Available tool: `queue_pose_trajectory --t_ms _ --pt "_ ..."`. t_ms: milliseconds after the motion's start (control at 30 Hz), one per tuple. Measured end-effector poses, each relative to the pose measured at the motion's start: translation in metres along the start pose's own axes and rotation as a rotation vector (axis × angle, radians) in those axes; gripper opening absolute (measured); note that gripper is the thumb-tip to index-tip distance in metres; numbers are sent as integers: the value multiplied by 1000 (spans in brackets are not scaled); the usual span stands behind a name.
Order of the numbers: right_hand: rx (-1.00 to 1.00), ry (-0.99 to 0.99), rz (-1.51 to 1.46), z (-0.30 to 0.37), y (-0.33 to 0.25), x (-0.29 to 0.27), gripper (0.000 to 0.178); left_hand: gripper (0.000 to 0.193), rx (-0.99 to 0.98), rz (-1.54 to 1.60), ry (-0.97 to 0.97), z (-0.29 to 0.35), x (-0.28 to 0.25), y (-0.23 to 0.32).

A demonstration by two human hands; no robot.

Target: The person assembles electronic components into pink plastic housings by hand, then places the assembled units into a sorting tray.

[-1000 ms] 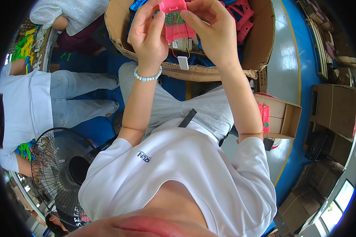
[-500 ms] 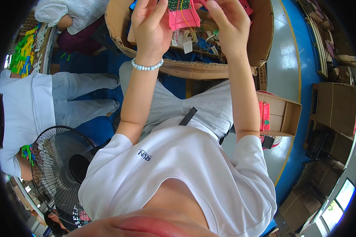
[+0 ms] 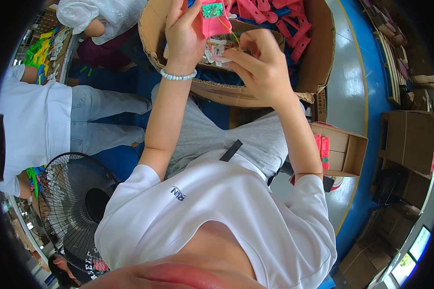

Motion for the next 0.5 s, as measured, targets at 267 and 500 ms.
queue_pose_trajectory --t_ms 267,500 --pt "35 302 58 -37 21 -54 15 36 -124 -32 116 34 -15 -29" --pt "-39 246 155 -48 30 -40 20 41 -351 23 -71 71 23 -45"
Point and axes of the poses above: each hand's wrist, its own z-axis away from the middle knuckle, its own x-axis out of the palm, y = z × x, the point moved 10 cm from there along -z, towards the middle knuckle, and after that the axes turned 11 degrees about z, right-handed, at the moved point
